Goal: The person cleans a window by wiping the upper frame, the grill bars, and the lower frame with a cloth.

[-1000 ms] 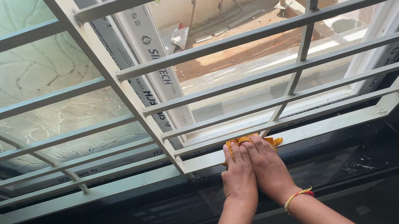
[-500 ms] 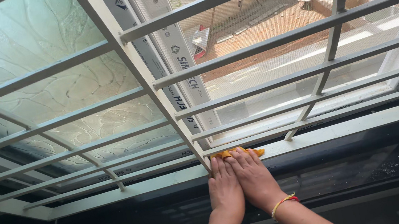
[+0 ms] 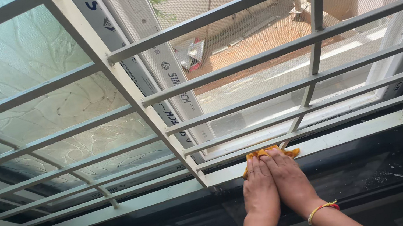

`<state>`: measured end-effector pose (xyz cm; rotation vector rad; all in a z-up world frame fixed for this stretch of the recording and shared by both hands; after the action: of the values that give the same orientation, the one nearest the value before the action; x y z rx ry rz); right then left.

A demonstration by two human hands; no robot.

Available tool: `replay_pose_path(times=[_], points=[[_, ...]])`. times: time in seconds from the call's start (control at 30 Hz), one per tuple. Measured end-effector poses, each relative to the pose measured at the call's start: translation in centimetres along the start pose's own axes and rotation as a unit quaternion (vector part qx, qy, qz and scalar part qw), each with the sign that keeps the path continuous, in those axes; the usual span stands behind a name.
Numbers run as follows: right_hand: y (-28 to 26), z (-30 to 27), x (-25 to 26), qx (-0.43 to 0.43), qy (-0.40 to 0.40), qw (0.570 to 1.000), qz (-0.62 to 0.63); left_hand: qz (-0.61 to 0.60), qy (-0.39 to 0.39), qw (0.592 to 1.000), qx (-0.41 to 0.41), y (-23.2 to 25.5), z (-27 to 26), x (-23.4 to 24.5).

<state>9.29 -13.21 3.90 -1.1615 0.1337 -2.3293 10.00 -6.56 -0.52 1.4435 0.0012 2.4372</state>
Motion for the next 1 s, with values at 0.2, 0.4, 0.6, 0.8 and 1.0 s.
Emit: replay_pose_path(times=[0.2,0.4,0.6,0.8,1.0], points=[[-6.6,1.8,-0.8,-0.163,-0.141,0.934,0.285,-0.149,-0.057,0.951,0.266,-6.9,-3.1,7.2],[-15.4,3.9,6.3,0.039,-0.027,0.955,0.294,-0.161,0.201,0.927,0.273,-8.0,-4.9,17.8],[-15.1,5.8,4.3,0.189,0.061,0.98,0.022,0.1,0.097,0.986,0.093,-7.1,-0.6,15.1],[-11.6,6.6,-1.8,0.136,-0.019,0.99,0.034,0.151,-0.017,0.985,0.085,-10.0,1.2,9.8],[-7.9,6.0,-0.9,0.15,-0.004,0.989,-0.016,0.17,-0.058,0.978,0.109,-6.7,2.6,8.2]])
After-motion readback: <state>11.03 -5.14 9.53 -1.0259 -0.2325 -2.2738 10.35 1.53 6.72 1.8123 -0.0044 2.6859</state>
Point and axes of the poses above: each hand's wrist, its own z-axis towards the middle knuckle, its own x-axis out of the back of the hand, y = z × x, the point moved 9 cm from there along z, towards the middle knuckle, and after that the axes turned 12 degrees about y, right-handed, at the moved point
